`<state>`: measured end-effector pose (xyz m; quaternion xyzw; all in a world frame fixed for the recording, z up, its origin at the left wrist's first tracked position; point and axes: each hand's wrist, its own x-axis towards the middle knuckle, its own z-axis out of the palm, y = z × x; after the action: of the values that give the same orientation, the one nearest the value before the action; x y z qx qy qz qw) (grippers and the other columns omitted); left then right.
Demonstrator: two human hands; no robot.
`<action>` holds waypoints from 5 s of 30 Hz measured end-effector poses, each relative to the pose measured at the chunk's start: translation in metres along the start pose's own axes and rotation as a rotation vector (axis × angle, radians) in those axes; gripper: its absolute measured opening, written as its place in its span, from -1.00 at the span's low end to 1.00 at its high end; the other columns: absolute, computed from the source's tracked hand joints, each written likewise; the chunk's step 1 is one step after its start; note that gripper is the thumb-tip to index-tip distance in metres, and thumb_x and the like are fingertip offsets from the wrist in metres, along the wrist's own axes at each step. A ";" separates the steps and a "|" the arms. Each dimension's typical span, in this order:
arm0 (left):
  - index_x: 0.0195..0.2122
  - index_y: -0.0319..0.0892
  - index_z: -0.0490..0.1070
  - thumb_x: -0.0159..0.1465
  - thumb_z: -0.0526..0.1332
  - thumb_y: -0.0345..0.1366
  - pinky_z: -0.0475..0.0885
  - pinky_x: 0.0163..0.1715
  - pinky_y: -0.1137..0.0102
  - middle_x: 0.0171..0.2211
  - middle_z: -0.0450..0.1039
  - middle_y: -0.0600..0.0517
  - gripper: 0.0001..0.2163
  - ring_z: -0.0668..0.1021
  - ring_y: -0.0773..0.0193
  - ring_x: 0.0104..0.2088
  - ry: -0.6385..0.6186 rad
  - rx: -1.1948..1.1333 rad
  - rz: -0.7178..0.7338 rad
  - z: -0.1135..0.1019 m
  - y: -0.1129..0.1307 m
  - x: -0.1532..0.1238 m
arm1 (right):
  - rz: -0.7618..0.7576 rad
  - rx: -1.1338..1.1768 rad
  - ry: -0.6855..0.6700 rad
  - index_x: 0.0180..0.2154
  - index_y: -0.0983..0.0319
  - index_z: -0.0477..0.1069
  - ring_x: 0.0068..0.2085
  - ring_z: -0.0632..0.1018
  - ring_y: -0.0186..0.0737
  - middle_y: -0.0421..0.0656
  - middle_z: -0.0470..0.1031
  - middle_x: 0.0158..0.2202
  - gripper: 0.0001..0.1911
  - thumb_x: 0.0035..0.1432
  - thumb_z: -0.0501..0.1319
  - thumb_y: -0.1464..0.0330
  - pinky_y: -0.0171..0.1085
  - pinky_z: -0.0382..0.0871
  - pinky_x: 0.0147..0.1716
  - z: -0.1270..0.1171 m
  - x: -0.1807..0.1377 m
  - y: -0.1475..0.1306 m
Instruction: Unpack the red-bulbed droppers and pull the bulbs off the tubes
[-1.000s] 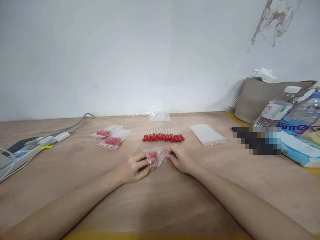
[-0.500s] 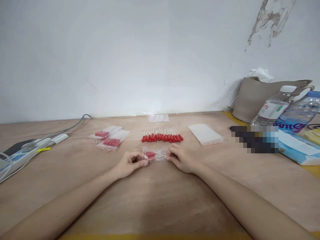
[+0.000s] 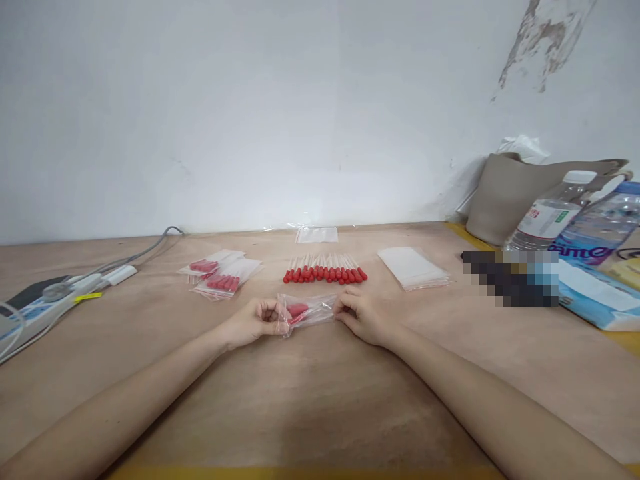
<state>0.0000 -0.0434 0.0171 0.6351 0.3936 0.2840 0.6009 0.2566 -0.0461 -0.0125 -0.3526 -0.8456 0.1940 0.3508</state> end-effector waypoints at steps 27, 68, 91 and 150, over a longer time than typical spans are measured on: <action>-0.24 -0.28 0.35 -0.01 0.30 -0.18 0.29 -0.50 0.48 -0.46 0.42 0.03 -0.64 0.42 0.39 -0.52 0.228 0.294 0.183 0.002 -0.012 0.000 | 0.191 0.091 -0.012 -0.13 0.24 0.32 -0.36 0.35 -0.36 -0.10 0.24 -0.20 -0.65 0.05 0.17 0.21 -0.33 0.32 -0.42 0.001 -0.003 -0.007; -0.30 -0.18 0.27 0.10 0.17 -0.28 0.31 -0.36 0.43 -0.34 0.35 0.03 -0.83 0.41 0.32 -0.37 0.215 0.526 0.230 -0.030 0.009 -0.022 | 0.109 0.016 0.021 -0.24 0.19 0.42 -0.40 0.37 -0.37 -0.13 0.32 -0.22 -0.82 0.08 0.14 0.32 -0.31 0.34 -0.41 0.011 -0.003 -0.003; -0.35 -0.23 0.39 0.01 0.26 -0.19 0.33 -0.32 0.44 -0.38 0.44 0.01 -0.75 0.46 0.31 -0.36 0.189 0.443 0.081 -0.026 0.026 -0.011 | 0.118 -0.011 -0.003 -0.24 0.20 0.41 -0.41 0.37 -0.38 -0.13 0.32 -0.22 -0.82 0.09 0.12 0.34 -0.31 0.33 -0.42 0.010 -0.002 -0.007; -0.05 -0.11 0.36 0.23 0.08 -0.29 0.34 -0.21 0.40 -0.20 0.39 -0.02 -0.73 0.44 0.29 -0.24 0.139 0.910 0.478 -0.005 -0.006 0.010 | 0.088 -0.250 0.011 0.00 0.27 0.35 0.03 0.37 -0.10 0.00 0.34 0.03 -0.59 0.15 0.03 0.25 -0.09 0.26 0.03 0.012 0.005 -0.008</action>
<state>-0.0004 -0.0326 0.0103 0.8839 0.3601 0.2550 0.1549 0.2416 -0.0491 -0.0132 -0.4316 -0.8449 0.1004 0.2998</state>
